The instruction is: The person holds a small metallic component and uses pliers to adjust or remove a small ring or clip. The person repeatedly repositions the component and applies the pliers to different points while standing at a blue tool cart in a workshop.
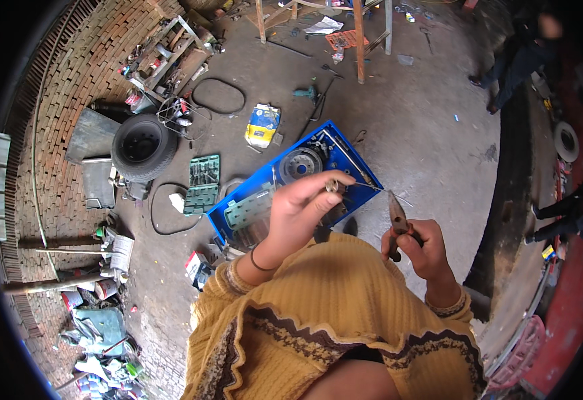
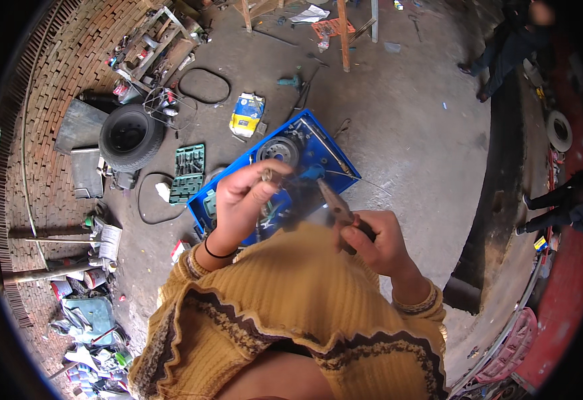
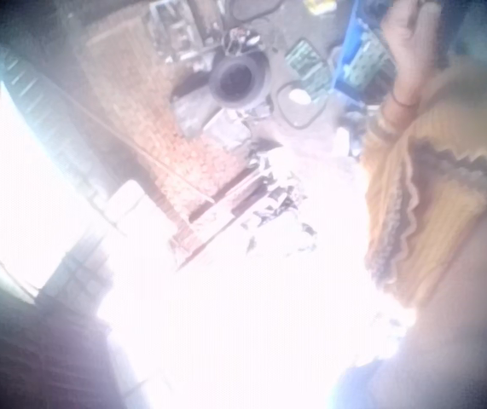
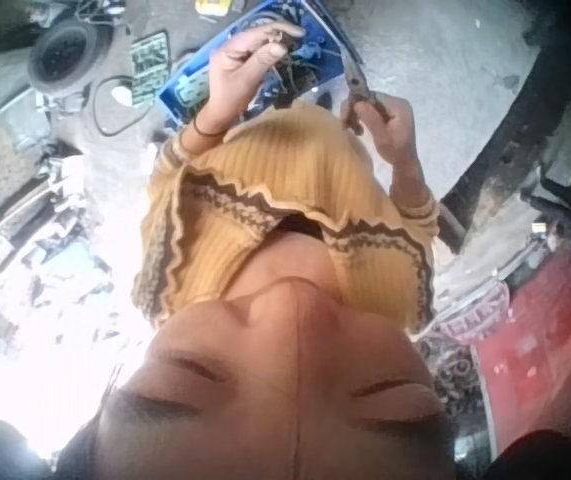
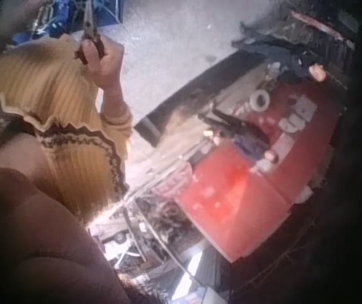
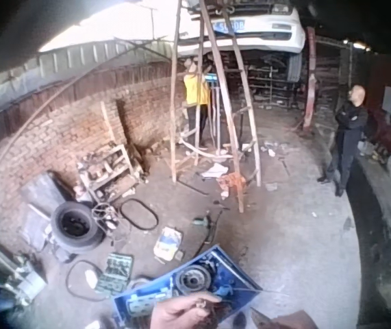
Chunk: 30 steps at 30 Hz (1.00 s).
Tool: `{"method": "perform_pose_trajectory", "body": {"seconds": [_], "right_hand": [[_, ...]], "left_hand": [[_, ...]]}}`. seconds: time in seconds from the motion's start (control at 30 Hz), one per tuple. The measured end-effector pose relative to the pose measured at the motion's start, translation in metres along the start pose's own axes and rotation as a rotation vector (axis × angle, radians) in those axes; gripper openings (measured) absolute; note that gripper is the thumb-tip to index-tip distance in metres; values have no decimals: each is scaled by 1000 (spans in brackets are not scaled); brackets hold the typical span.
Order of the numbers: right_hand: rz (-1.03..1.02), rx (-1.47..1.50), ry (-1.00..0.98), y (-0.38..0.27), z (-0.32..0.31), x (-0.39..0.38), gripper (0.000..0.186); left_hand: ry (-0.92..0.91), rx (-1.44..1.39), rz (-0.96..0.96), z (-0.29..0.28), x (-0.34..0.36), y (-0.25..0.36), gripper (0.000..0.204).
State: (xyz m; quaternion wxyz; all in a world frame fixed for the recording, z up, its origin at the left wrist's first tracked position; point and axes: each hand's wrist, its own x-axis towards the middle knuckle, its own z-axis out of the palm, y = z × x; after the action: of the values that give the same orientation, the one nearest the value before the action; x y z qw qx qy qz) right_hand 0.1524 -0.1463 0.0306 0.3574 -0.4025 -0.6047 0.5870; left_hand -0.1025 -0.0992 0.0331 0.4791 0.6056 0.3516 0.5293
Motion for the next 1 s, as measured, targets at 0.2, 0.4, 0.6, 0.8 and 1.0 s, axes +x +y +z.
{"method": "perform_pose_trajectory", "body": {"seconds": [0.2, 0.4, 0.6, 0.8, 1.0], "right_hand": [[72, -174, -48, -6, 13, 8, 36], [109, -407, -114, -12, 16, 17, 23], [136, -472, -120, -10, 19, 24, 26], [160, -379, -107, -11, 21, 28, 26], [264, -394, -221, -17, 11, 27, 22]], "left_hand": [[145, -1050, -489, 12, 16, -5, 29], [178, -1278, -467, 21, 13, -15, 29], [225, -1355, -474, 24, 8, -20, 31], [257, -1338, -468, 22, 5, -21, 31], [241, -1362, -457, 18, 7, -21, 32]]}}
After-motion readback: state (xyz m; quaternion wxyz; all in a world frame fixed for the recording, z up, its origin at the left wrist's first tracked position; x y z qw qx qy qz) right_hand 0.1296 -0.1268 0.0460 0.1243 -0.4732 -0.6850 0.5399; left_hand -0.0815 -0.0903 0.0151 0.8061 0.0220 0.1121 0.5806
